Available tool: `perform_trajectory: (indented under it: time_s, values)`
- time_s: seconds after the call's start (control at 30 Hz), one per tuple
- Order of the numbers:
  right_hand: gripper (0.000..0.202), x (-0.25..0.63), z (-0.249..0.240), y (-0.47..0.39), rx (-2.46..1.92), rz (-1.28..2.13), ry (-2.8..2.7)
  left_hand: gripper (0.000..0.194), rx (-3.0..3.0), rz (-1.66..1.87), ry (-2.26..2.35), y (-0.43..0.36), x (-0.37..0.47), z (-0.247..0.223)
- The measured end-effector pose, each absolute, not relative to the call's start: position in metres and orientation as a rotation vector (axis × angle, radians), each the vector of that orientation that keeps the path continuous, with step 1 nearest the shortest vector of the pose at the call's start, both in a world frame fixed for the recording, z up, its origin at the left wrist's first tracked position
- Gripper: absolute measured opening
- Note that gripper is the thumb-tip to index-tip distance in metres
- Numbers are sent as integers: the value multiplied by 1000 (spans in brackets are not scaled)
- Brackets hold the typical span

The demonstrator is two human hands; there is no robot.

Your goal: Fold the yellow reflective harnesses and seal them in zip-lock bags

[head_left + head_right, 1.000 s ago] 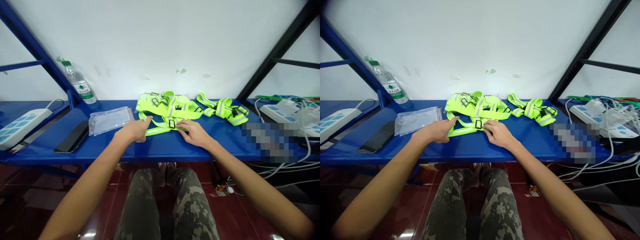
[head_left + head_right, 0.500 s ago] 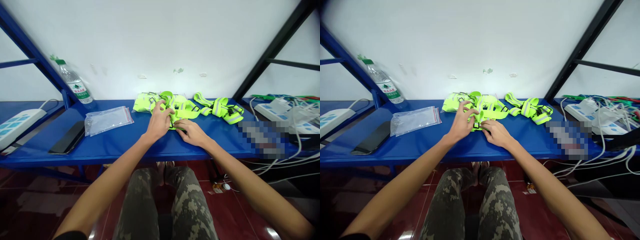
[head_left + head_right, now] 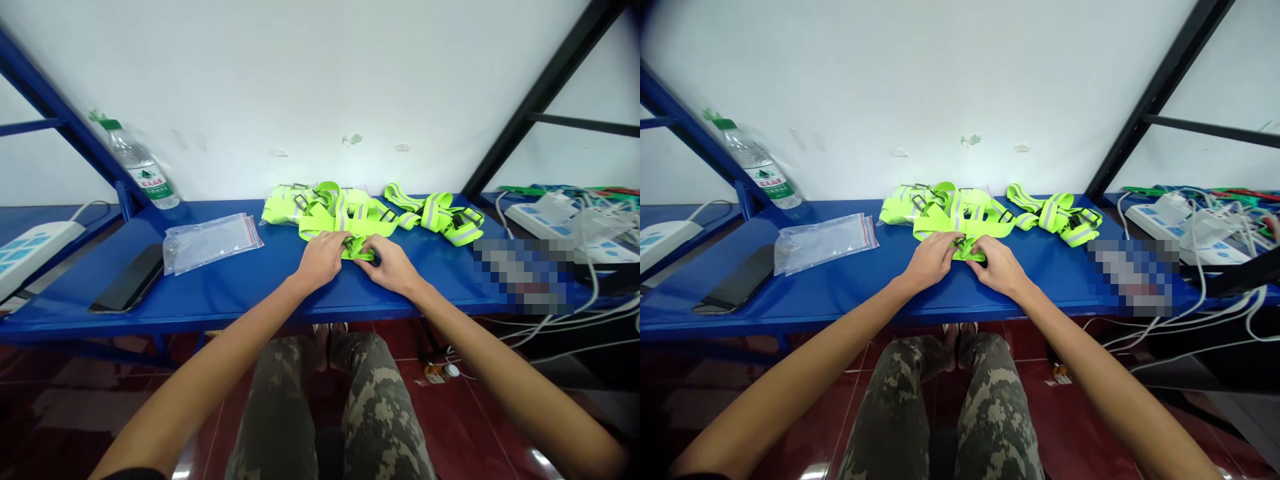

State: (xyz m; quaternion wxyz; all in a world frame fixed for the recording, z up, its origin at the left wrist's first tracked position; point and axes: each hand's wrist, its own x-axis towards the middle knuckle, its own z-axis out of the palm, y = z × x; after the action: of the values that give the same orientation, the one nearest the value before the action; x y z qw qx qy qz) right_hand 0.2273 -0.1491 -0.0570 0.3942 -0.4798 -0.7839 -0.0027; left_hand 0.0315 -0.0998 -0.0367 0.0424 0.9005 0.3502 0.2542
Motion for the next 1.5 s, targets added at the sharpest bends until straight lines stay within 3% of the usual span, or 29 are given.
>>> perform_trajectory:
  time_s: [0.13, 0.47, 0.7, 0.97, 1.1, 1.27, 1.5]
  values:
    - [40, 226, -57, -152, -1175, -48, -1988, 39, 2826, 740, 1041, -100, 31, -38]
    - [30, 226, -60, -153, -1249, -115, -2141, 33, 2804, 782, 969, -108, 24, -37]
    - [27, 232, -59, -147, -1293, -66, -2014, 46, 2922, 762, 1111, -120, 13, -37]
    - [32, 231, -54, -154, -1256, 57, -2028, 46, 2976, 629, 1044, -113, 15, -40]
    - [45, 231, -53, -159, -1177, 58, -2110, 43, 2998, 625, 1021, -111, 15, -39]
    - [29, 235, -54, -155, -1162, 177, -2030, 43, 2838, 730, 989, -111, 17, -36]
    - [31, 232, -51, -158, -1289, 281, -1982, 39, 2705, 888, 1073, -115, 21, -36]
